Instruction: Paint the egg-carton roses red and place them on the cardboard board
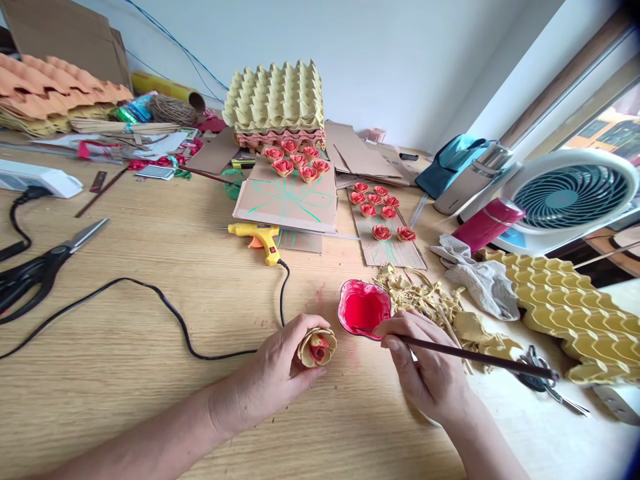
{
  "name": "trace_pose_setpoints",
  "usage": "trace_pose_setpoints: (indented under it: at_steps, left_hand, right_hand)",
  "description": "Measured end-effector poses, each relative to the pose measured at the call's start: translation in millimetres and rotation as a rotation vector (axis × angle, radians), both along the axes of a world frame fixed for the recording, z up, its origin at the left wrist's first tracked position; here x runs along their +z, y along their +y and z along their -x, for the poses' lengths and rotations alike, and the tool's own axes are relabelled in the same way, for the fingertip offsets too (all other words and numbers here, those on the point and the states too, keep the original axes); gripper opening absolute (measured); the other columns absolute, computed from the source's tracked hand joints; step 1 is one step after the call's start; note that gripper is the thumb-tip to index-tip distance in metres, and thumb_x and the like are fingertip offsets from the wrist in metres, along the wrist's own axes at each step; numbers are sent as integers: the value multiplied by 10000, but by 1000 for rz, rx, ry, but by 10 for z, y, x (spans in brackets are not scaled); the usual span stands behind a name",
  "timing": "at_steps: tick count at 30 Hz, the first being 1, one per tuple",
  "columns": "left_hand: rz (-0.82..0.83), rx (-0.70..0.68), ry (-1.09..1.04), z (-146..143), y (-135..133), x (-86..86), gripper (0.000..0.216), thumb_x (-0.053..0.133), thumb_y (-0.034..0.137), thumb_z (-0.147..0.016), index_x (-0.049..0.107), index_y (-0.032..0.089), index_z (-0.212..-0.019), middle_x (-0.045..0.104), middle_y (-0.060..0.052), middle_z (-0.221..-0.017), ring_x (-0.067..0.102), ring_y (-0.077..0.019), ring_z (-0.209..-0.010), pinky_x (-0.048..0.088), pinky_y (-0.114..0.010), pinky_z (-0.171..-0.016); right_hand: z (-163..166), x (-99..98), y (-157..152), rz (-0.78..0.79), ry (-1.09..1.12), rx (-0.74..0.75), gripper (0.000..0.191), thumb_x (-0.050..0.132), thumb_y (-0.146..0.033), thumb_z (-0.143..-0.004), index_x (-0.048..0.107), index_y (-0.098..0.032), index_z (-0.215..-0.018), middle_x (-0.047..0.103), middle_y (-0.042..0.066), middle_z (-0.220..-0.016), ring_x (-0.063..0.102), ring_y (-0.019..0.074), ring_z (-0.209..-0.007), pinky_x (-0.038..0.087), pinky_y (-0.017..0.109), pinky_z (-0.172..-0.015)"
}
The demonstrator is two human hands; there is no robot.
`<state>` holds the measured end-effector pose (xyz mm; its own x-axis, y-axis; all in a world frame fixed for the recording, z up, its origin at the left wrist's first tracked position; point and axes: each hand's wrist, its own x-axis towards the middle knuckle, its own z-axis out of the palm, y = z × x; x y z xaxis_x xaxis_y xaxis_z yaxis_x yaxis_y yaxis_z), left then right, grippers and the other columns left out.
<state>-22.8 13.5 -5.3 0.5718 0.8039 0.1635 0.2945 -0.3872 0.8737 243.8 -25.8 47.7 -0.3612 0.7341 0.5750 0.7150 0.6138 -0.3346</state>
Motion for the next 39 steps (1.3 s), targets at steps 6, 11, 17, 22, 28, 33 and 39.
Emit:
trace_pose_setpoints:
  at_steps: [6, 11, 17, 22, 28, 33, 39]
  left_hand:
    - [-9, -9, -7, -9, 16, 18, 485, 701, 27, -864, 632, 258, -1285, 812, -40, -1225, 798, -222, -1117, 636, -330, -1026]
    - [24, -24, -3, -7, 10, 37, 468, 700, 54, -902, 632, 255, -1320, 805, -55, -1249, 788, -234, -1141, 635, -353, -1038]
    - [16, -43, -4, -4, 8, 18, 489, 684, 52, -913, 635, 251, -1358, 789, -65, -1294, 764, -239, -1199, 614, -373, -1088]
    - [-1, -69, -12, -12, 10, -18, 444, 668, 60, -955, 636, 240, -1359, 768, -64, -1297, 752, -222, -1179, 619, -348, -1049]
    - [-30, -94, -23, 1, 12, -57, 489, 684, 15, -950, 615, 244, -1376, 750, -46, -1277, 737, -206, -1163, 604, -315, -1025]
    - [-50, -105, -18, -6, 16, -42, 484, 701, 4, -951, 619, 238, -1366, 741, -39, -1251, 730, -199, -1131, 594, -305, -1020]
    - [-18, -104, -3, 1, 9, -13, 477, 687, 16, -957, 618, 238, -1374, 738, -47, -1265, 724, -207, -1159, 580, -327, -1059]
  right_hand:
    - [-12, -6, -22, -9, 98, 2, 232, 487, -191, -1165, 670, -225, -1027, 703, 9, -789, 667, 163, -656, 509, 298, -644]
    - [4, -33, -152, -40, 372, 21, 275, 475, -278, -1196, 721, -219, -1090, 695, 26, -751, 686, 204, -680, 564, 358, -670]
    - [108, -62, -210, 42, 328, 184, 291, 456, -311, -1206, 719, -194, -1167, 722, 51, -811, 684, 201, -703, 550, 368, -677]
    - [157, -88, -165, 14, 211, 224, 310, 418, -309, -1219, 701, -184, -1192, 735, 49, -862, 692, 189, -730, 555, 362, -753]
    - [201, -56, -129, 12, 164, 236, 289, 400, -272, -1225, 671, -183, -1182, 750, 37, -869, 663, 164, -712, 530, 324, -734]
    - [201, -20, -142, 25, 193, 216, 329, 385, -320, -1239, 664, -199, -1113, 714, 12, -809, 665, 152, -703, 519, 303, -713]
    - [145, -10, -226, 52, 227, 224, 317, 423, -339, -1236, 692, -197, -1145, 711, 11, -829, 676, 155, -728, 559, 339, -837]
